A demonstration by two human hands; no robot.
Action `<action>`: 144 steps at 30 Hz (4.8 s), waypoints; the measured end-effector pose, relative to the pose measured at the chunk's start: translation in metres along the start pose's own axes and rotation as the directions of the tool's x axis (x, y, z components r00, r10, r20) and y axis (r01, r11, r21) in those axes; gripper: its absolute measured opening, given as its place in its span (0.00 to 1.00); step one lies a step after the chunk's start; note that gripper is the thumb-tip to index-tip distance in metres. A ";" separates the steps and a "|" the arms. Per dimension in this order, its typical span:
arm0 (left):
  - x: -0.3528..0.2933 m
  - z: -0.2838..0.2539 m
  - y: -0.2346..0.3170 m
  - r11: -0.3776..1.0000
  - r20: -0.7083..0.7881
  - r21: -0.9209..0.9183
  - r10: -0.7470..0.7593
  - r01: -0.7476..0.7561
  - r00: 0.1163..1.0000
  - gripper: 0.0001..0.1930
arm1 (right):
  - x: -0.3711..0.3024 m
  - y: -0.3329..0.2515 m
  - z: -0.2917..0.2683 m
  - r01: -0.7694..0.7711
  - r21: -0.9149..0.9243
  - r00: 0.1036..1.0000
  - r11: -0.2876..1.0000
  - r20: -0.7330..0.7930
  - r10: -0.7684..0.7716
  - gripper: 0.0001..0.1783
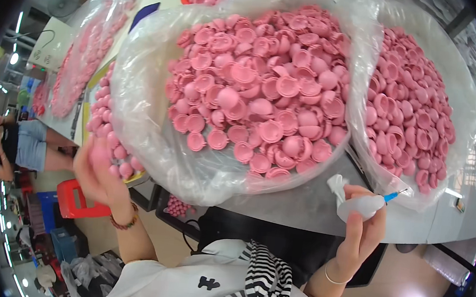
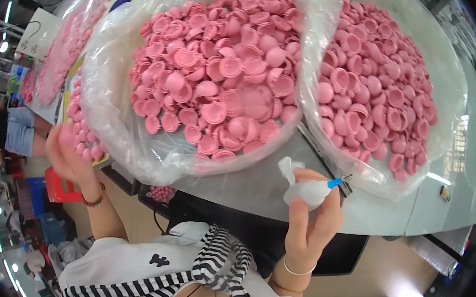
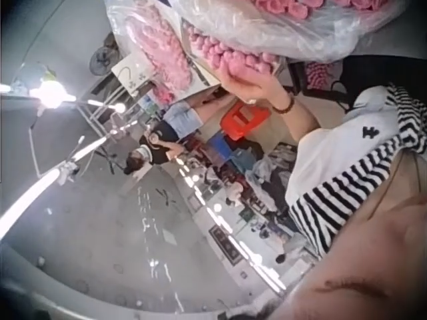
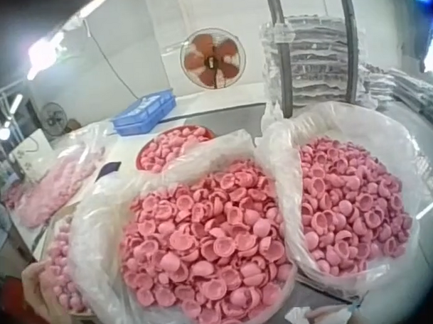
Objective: Gluing together small pink plastic toy components in a factory setting.
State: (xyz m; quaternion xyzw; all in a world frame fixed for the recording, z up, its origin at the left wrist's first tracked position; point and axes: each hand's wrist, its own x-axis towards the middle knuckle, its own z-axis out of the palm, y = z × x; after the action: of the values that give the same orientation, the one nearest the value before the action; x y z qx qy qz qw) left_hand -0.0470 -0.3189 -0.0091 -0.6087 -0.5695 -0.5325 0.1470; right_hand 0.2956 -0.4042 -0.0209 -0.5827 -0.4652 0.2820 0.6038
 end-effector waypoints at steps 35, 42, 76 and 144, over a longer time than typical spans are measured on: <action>-0.005 0.074 0.140 0.859 0.633 -0.467 0.490 -0.209 0.600 0.21 | -0.013 -0.007 -0.018 -0.230 0.436 0.973 0.870 0.102 0.206 0.14; 0.013 0.092 0.097 0.981 0.634 -0.044 0.175 -0.191 0.753 0.19 | 0.011 0.010 -0.004 -0.128 0.098 0.966 0.987 0.237 0.102 0.15; -0.011 0.084 0.119 0.954 0.508 -0.298 0.137 0.025 0.850 0.06 | -0.030 0.000 -0.025 -0.064 0.367 0.985 0.928 -0.126 0.117 0.27; -0.074 0.086 0.183 -0.339 0.903 0.244 0.420 0.909 -0.086 0.24 | 0.019 0.038 -0.178 -0.049 -0.360 0.677 0.932 -0.698 -0.234 0.22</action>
State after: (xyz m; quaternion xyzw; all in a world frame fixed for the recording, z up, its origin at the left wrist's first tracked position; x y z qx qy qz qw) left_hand 0.1662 -0.3472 -0.0248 -0.2210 -0.1893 -0.2432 -0.9253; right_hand 0.4692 -0.4597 -0.0328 -0.7192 -0.2572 -0.0927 0.6387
